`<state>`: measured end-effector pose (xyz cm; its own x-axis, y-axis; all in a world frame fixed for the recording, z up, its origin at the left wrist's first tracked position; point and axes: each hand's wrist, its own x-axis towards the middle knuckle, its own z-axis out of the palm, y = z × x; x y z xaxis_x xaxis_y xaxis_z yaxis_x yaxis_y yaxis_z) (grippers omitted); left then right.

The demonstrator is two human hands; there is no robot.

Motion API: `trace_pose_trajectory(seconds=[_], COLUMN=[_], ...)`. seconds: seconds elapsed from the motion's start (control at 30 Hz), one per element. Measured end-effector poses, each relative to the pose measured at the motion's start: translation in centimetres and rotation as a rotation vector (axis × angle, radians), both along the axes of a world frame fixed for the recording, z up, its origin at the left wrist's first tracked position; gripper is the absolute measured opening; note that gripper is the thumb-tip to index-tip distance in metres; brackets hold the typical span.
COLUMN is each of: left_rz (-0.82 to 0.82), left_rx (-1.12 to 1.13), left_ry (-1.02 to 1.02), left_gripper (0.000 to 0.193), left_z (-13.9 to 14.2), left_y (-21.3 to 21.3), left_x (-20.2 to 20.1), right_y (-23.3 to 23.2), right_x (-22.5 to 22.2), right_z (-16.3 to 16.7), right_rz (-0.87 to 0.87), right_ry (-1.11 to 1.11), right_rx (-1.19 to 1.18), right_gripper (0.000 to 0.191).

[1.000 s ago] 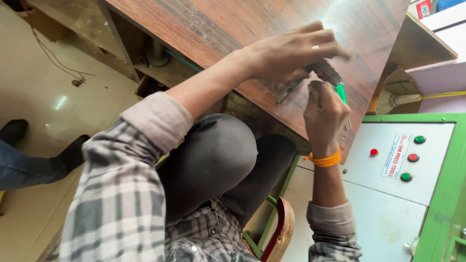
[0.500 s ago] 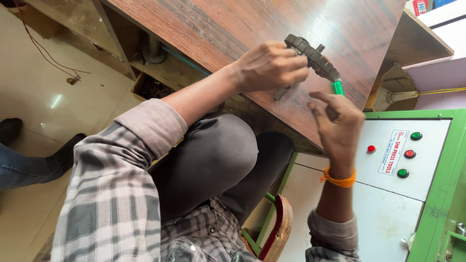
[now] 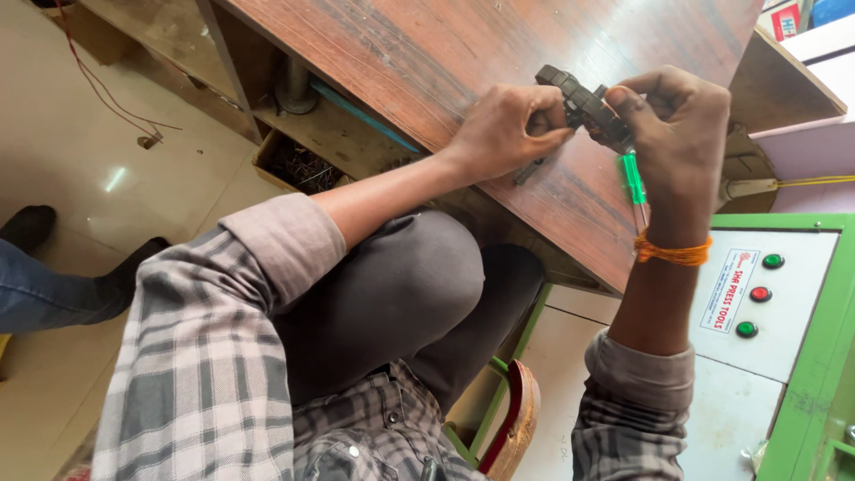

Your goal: The person sits at a wooden workbench and works on a small metal machine component, using a green-handled screwdriver to turn screws on the part while holding and repositioning it with the other hand. They repeatedly reposition the component and continue turning fasteners throughout the episode.

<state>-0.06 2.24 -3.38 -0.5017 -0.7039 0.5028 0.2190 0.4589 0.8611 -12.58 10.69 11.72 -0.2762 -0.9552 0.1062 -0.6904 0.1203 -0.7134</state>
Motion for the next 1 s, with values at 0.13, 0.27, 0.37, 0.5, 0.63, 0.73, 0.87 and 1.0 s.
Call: trace_pose_trajectory(seconds=[0.13, 0.27, 0.37, 0.5, 0.63, 0.73, 0.87, 1.0], left_rz=[0.057, 0.081, 0.110, 0.151, 0.264, 0.385, 0.089, -0.249], left_rx=[-0.133, -0.208, -0.068, -0.077, -0.276, -0.715, -0.941, -0.767], left_ry=[0.039, 0.046, -0.043, -0.049, -0.052, -0.023, 0.005, -0.033], left_gripper=[0.017, 0.020, 0.016, 0.016, 0.018, 0.022, 0.062, 0.032], left_z=[0.1, 0.2, 0.4, 0.7, 1.8, 3.1, 5.5, 5.6], left_y=[0.6, 0.8, 0.9, 1.1, 1.6, 0.8, -2.6, -4.9], left_x=[0.4, 0.6, 0.3, 0.1, 0.8, 1.9, 0.9, -0.3], right_y=[0.5, 1.0, 0.4, -1.1, -1.8, -0.9, 0.9, 2.6], right_x=[-1.3, -2.6, -3.4, -4.7, -5.8, -6.4, -6.1, -4.3], right_z=[0.1, -0.3, -1.0, -1.7, -2.5, -2.6, -1.6, 0.7], right_rz=[0.125, 0.156, 0.099, 0.121, 0.052, -0.067, -0.115, -0.179], right_ry=[-0.011, -0.064, 0.054, 0.080, 0.137, 0.255, 0.271, 0.194], right_rx=[-0.053, -0.061, -0.039, -0.009, 0.022, 0.028, -0.010, -0.066], right_gripper=[0.008, 0.007, 0.008, 0.011, 0.011, 0.012, 0.012, 0.010])
